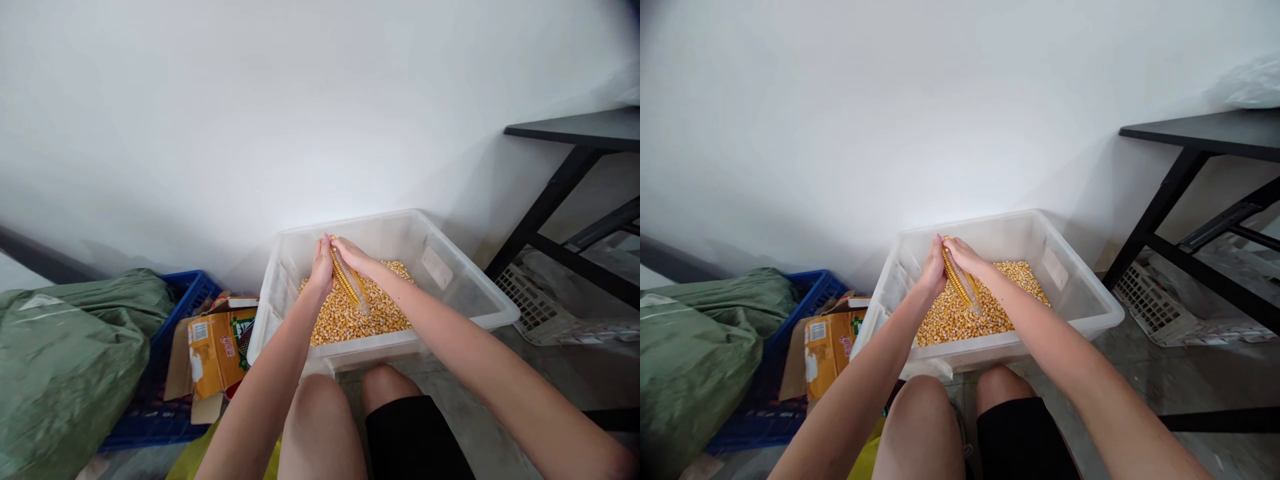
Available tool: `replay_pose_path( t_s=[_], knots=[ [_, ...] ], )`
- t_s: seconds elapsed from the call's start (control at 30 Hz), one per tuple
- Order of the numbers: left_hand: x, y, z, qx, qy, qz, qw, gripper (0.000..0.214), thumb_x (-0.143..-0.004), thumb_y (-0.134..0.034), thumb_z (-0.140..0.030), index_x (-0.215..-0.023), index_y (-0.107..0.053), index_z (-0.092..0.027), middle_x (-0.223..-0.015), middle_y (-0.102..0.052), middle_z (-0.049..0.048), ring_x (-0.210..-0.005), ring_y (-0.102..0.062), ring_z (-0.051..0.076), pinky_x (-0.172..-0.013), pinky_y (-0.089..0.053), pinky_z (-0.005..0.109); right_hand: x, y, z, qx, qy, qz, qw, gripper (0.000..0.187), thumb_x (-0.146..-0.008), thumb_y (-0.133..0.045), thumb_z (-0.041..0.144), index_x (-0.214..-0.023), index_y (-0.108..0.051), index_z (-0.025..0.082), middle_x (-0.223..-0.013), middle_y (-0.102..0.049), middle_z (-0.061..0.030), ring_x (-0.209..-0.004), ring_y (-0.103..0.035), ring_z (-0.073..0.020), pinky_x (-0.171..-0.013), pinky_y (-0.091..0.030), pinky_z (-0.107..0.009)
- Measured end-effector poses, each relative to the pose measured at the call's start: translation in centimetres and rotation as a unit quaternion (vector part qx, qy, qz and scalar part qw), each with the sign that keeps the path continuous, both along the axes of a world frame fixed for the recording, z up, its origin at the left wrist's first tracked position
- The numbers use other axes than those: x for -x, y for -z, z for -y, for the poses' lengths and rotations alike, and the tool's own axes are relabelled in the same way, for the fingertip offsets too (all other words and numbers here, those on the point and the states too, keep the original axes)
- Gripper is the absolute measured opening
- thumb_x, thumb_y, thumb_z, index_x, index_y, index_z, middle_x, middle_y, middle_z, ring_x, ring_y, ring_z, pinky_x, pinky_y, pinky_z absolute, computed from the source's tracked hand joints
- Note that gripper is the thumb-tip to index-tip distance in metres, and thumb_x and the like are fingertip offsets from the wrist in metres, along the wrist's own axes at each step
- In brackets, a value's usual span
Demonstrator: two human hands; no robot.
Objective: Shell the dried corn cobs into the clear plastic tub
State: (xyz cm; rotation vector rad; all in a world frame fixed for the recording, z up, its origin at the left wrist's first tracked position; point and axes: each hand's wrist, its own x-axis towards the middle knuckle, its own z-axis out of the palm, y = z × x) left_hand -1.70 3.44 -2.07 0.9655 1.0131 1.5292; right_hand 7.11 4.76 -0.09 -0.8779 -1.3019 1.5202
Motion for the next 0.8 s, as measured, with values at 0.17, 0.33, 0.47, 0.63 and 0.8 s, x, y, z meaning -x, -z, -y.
replay_pose_path(
  t_s=[0.17, 0.33, 0.47, 0.63, 0.8],
  knots=[
    [0.3, 0.5, -0.4, 0.021, 0.001, -0.007, 1.0, 0.049, -0.082, -0.049, -0.064, -0.105, -0.058, -0.022, -0.095, -0.065, 0.0044, -0.088, -0.063, 0.017, -0.078, -0.05, 0.028, -0.6, 1.2, -1.1, 0.092, -0.112, -0.055, 0.988, 0.023, -0.082, -0.046, 0.037, -0.077, -0.061, 0.021, -0.056, -0.058, 0.0029, -0.058, -0.055, -0.0163, -0.062, -0.048, -0.026],
    [0.3, 0.6, -0.4, 0.017, -0.004, -0.04, 0.999, 0.048, -0.081, -0.051, -0.064, -0.101, -0.059, -0.022, -0.096, -0.065, 0.0046, -0.093, -0.062, 0.017, -0.082, -0.048, 0.028, -0.2, 1.3, -0.9, 0.106, -0.101, -0.075, 0.986, 0.038, -0.084, -0.046, 0.056, -0.077, -0.06, 0.021, -0.061, -0.063, 0.0002, -0.065, -0.06, -0.0182, -0.066, -0.049, -0.028],
    [0.0, 0.3, -0.2, 0.007, -0.012, -0.053, 0.999, 0.045, -0.081, -0.053, -0.062, -0.1, -0.059, -0.022, -0.094, -0.065, 0.0038, -0.092, -0.062, 0.018, -0.08, -0.048, 0.028, 0.3, 1.0, -0.3, 0.046, -0.03, -0.046, 0.997, 0.03, -0.085, -0.048, 0.049, -0.078, -0.06, 0.022, -0.068, -0.064, 0.0014, -0.07, -0.059, -0.017, -0.069, -0.048, -0.026],
    [0.0, 0.0, 0.0, 0.013, -0.014, -0.024, 1.0, 0.043, -0.083, -0.051, -0.059, -0.1, -0.059, -0.02, -0.093, -0.065, 0.0041, -0.089, -0.063, 0.017, -0.079, -0.049, 0.027, 0.4, 1.2, -0.4, 0.048, -0.03, -0.035, 0.998, 0.022, -0.084, -0.043, 0.036, -0.073, -0.055, 0.022, -0.061, -0.057, 0.0038, -0.064, -0.054, -0.0152, -0.065, -0.045, -0.025],
    [0.2, -0.3, -0.2, 0.052, -0.011, 0.045, 0.998, 0.041, -0.083, -0.053, -0.055, -0.102, -0.058, -0.018, -0.085, -0.064, 0.0036, -0.078, -0.063, 0.016, -0.074, -0.05, 0.028, 0.2, 1.5, -0.9, 0.114, -0.091, -0.083, 0.986, 0.022, -0.081, -0.039, 0.03, -0.065, -0.051, 0.021, -0.05, -0.048, 0.0028, -0.054, -0.049, -0.0149, -0.06, -0.044, -0.025]
  ],
)
